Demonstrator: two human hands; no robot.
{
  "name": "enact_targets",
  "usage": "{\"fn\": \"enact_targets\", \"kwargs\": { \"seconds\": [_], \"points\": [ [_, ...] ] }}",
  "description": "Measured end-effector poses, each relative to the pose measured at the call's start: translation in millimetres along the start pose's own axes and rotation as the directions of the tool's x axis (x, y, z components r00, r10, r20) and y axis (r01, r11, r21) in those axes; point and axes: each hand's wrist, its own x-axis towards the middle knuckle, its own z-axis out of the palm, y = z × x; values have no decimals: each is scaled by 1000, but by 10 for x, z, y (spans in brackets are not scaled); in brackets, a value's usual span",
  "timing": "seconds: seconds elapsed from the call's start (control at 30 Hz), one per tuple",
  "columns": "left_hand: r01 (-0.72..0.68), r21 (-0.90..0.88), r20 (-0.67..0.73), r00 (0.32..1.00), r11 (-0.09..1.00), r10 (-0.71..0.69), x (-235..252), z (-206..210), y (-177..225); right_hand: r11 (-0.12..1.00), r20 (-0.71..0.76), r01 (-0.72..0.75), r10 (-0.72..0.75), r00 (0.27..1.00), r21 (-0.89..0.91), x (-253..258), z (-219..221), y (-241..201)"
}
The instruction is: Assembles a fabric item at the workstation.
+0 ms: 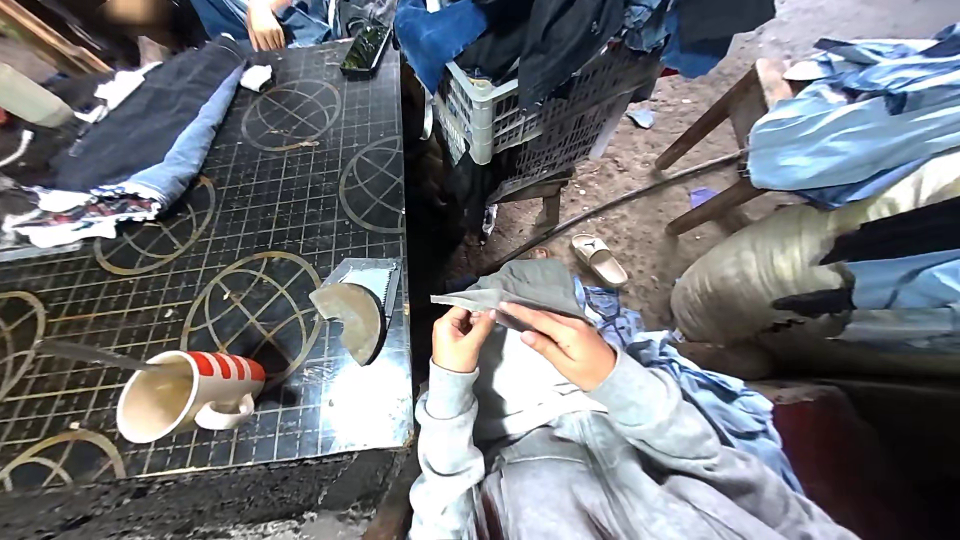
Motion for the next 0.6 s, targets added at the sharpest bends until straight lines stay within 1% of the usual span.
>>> {"fn": "enact_targets", "kwargs": {
  "seconds": [0.13,0.27,0.37,0.53,0.6],
  "points": [
    [9,-38,-2,1000,999,-9,-6,11,7,999,0,-24,24,1000,-30,-17,-9,-3],
    [52,-100,-8,999,994,-53,-17,29,48,999,-17,-23,22,1000,-35,-22,11,26],
    [63,-123,-35,997,990,-68,-35,61,73,998,-23,-41,40,999,-44,-25,17,11],
    [66,-130,-71,995,989,-76,-75,127,110,998,-81,10,-16,997,-69,-43,68,10],
    [59,-143,-81,994,988,-71,-84,150,109,995,-100,-3,-7,995,-103,-53,81,-5]
  ]
}}
